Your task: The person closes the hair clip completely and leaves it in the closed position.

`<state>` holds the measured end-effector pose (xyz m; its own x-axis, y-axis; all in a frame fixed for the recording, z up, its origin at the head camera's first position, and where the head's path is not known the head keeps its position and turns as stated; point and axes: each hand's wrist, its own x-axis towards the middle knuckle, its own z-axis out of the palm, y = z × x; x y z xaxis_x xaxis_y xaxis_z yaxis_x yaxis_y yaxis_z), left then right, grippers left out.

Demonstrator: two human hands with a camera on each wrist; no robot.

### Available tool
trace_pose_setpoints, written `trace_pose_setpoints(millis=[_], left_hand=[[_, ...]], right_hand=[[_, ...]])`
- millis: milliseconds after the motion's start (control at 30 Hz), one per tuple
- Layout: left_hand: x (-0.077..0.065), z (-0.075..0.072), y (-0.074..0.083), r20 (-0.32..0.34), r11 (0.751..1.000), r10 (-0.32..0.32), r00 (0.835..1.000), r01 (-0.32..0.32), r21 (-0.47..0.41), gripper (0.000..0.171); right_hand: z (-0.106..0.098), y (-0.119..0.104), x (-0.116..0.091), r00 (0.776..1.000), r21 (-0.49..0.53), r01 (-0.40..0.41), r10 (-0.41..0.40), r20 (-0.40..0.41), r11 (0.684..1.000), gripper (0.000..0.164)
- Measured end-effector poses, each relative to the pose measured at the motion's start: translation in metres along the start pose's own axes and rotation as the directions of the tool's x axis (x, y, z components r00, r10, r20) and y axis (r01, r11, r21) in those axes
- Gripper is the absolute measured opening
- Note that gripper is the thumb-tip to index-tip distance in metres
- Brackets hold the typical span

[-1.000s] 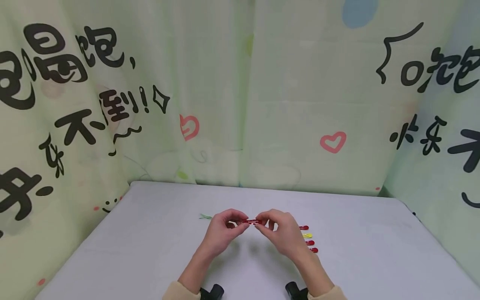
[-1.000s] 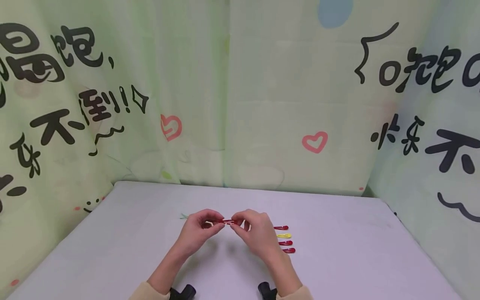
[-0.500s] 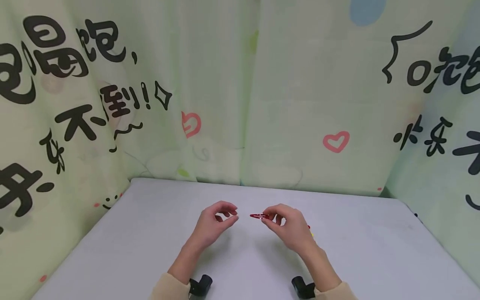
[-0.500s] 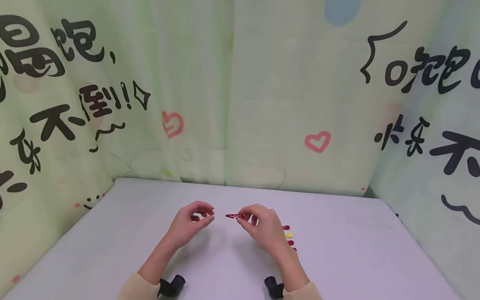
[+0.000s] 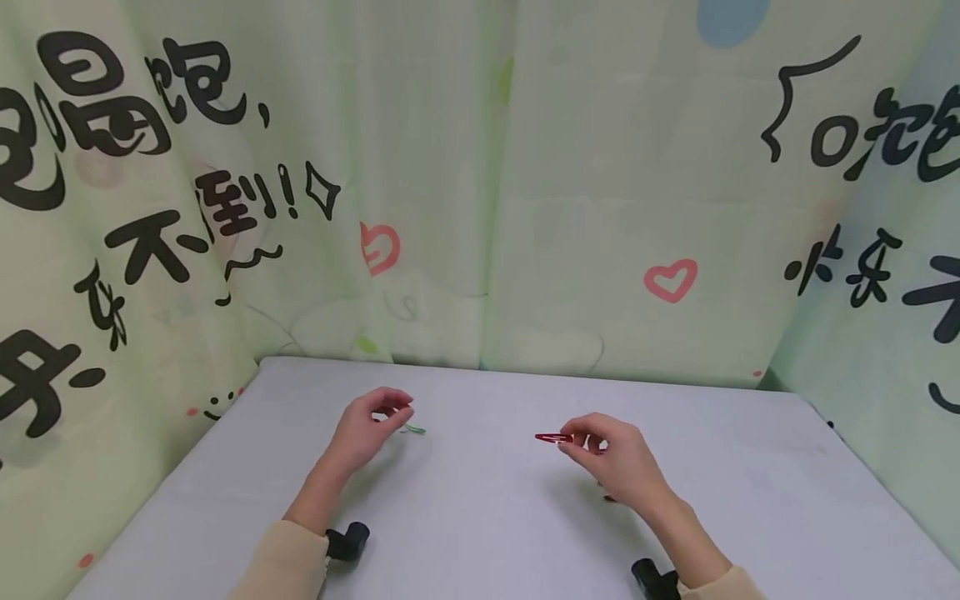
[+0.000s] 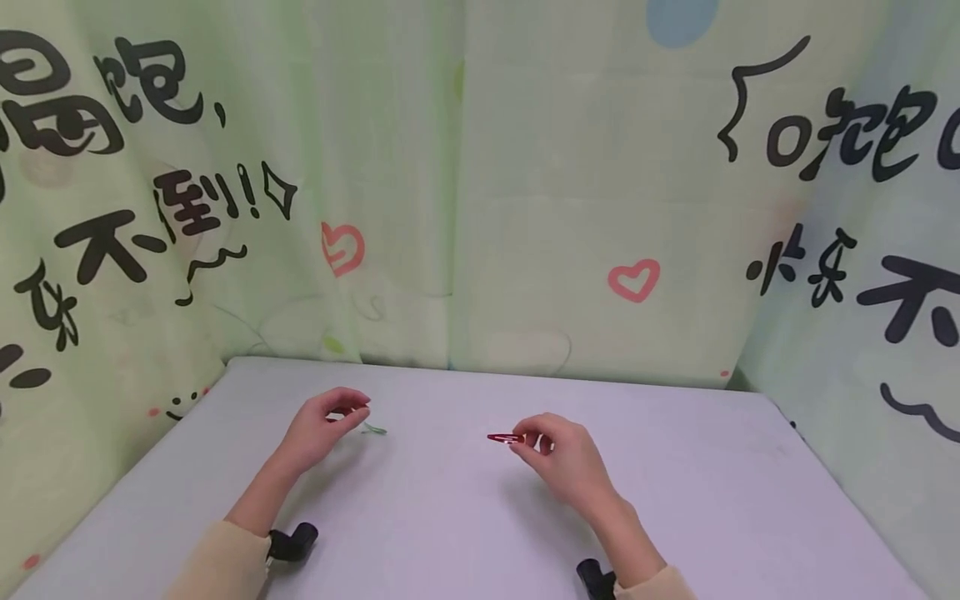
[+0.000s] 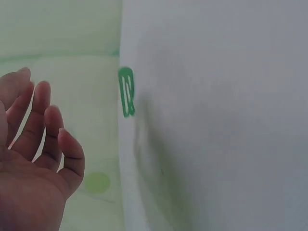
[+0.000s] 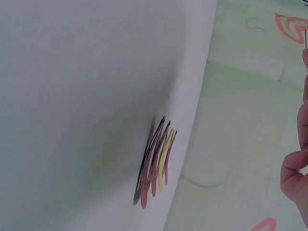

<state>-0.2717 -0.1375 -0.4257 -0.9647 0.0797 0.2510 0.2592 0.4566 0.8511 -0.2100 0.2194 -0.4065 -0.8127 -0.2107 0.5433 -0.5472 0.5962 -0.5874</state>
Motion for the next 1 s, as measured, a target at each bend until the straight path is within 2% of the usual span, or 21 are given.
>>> trace_pose_setpoints(millis=[167, 333, 533, 633, 833, 1000], left_hand=[[0.009, -0.008, -0.008, 0.034, 0.998, -0.027, 0.999, 0.025, 0.057, 0.022], [0.017, -0.011, -0.015, 0.066, 0.990, -0.071, 0.995, 0.062, 0.129, 0.020], [0.025, -0.012, -0.025, 0.110, 0.982, -0.089, 0.990, 0.069, 0.178, 0.016], [0.027, -0.012, -0.029, 0.122, 0.980, -0.095, 0.988, 0.072, 0.184, 0.014], [0.030, -0.011, -0.033, 0.157, 0.977, -0.110, 0.982, 0.078, 0.200, 0.013], [0.031, -0.010, -0.037, 0.175, 0.974, -0.109, 0.979, 0.069, 0.218, 0.013]], right_hand=[[-0.010, 0.006, -0.007, 0.992, 0.004, -0.119, 0.118, 0.050, 0.993, 0.023], [-0.020, 0.013, -0.015, 0.976, 0.039, -0.201, 0.197, 0.096, 0.979, 0.019], [-0.032, 0.021, -0.025, 0.983, -0.021, -0.163, 0.164, 0.078, 0.986, 0.020], [-0.037, 0.024, -0.030, 0.980, -0.007, -0.167, 0.167, 0.104, 0.986, 0.018], [-0.051, 0.029, -0.038, 0.968, -0.052, -0.206, 0.211, 0.139, 0.977, 0.015], [-0.058, 0.035, -0.042, 0.944, -0.057, -0.241, 0.248, 0.218, 0.969, 0.013]])
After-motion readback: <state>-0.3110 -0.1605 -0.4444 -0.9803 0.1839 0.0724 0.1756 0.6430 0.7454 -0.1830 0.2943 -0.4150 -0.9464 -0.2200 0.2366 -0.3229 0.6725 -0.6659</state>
